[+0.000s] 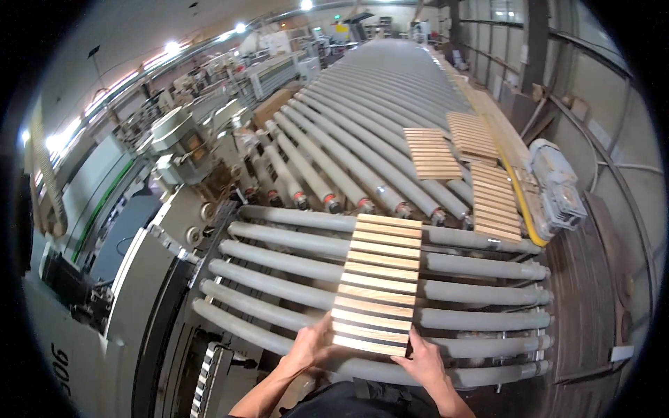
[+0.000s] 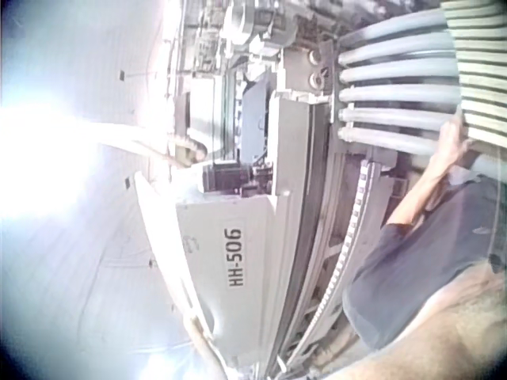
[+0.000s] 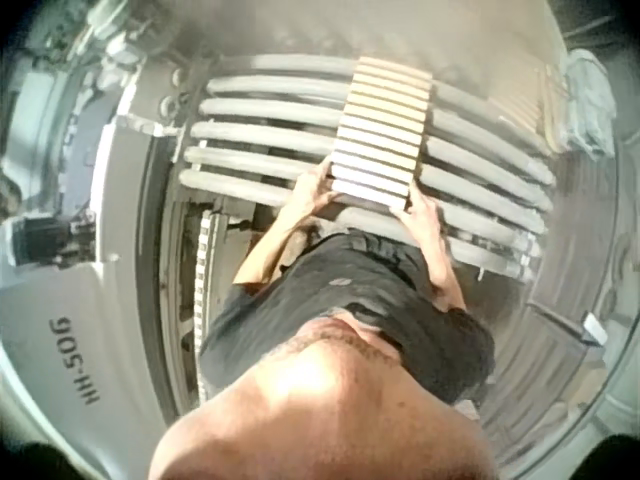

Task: The person handles black panels and slatted wooden pieces on a roller conveyor, flipping them over and placing them onto a stack on the floor.

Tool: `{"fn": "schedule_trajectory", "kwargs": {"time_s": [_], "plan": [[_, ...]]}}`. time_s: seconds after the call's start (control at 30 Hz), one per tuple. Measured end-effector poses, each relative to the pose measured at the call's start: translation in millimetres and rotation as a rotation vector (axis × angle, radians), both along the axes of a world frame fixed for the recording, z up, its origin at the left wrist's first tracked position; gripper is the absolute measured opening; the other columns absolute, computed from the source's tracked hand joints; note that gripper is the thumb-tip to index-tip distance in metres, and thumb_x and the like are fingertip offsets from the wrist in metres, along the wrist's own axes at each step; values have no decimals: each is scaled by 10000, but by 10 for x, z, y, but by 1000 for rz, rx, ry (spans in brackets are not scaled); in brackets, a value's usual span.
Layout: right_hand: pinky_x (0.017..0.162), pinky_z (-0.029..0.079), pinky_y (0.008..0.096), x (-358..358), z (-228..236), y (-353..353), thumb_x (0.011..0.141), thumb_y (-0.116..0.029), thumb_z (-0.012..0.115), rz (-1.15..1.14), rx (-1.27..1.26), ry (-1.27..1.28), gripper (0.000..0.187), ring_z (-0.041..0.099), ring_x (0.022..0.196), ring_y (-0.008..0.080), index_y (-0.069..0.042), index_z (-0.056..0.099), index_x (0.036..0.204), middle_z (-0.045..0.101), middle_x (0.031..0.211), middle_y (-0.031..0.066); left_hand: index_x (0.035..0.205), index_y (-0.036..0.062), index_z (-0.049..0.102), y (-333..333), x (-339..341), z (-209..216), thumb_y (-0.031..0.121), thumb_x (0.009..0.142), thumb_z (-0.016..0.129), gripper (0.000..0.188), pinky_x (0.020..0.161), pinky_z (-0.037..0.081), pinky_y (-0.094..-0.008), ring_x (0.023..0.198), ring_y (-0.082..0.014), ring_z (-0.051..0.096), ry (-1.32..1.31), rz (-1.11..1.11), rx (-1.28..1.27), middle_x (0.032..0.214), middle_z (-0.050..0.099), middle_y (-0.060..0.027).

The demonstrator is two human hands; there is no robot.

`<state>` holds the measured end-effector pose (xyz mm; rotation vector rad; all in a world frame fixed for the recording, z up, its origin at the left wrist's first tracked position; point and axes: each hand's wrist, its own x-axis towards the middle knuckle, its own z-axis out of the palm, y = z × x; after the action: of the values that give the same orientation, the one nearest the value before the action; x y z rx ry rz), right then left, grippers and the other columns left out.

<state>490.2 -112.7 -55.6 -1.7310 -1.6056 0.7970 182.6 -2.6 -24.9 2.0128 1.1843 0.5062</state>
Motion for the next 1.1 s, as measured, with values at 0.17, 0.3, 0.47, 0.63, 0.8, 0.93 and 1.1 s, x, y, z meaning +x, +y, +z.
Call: {"fn": "schedule_trajectory", "kwargs": {"time_s": [0.17,0.3,0.47,0.63,0.8,0.93,1.1], "plan": [[885,623,511,96,11,-64,814,-201,933,-34,-18,-1,926,748,1061,459,-91,460,1603,751,1186,264,1596,-4,426,-13,115,90,141,841,880,892,898,598,-541,1068,-527,703,32,-13,-30,1119,727,-343],[869,618,510,163,-5,-64,841,-260,921,8,-54,-33,937,766,986,435,-104,433,1626,756,1141,279,1577,-14,457,-45,163,139,158,833,888,877,900,611,-535,1064,-518,715,45,-32,-5,1144,732,-335],[839,625,498,193,-123,-88,836,-290,927,30,-69,-36,930,778,913,408,-95,456,1613,767,1110,269,1547,-7,497,-55,125,80,179,831,895,839,902,617,-532,1063,-502,722,76,-1,7,1145,736,-328],[819,648,431,89,7,-34,800,-317,957,32,-62,-16,913,795,898,337,-64,523,1562,784,1138,226,1546,24,482,-95,-1,78,176,839,894,832,914,605,-547,1053,-502,722,65,24,-59,1104,750,-305],[813,657,387,45,34,-42,781,-305,968,8,-80,-22,884,794,906,299,-32,561,1517,783,1165,207,1539,-5,460,-115,-27,56,136,841,881,827,882,590,-546,1021,-496,720,-34,5,17,1080,748,-297],[821,648,395,-32,31,49,788,-280,953,60,-84,-25,840,784,916,309,-22,575,1492,778,1160,210,1548,-17,445,-157,-109,12,137,838,879,846,878,587,-543,1021,-488,719,-92,15,34,1105,742,-299],[830,636,404,-26,32,99,797,-249,935,84,-82,-37,785,771,929,322,-11,592,1461,771,1154,213,1563,-4,430,-166,-92,-41,135,840,874,859,875,585,-548,1008,-492,715,-62,31,125,1112,742,-293]]}}
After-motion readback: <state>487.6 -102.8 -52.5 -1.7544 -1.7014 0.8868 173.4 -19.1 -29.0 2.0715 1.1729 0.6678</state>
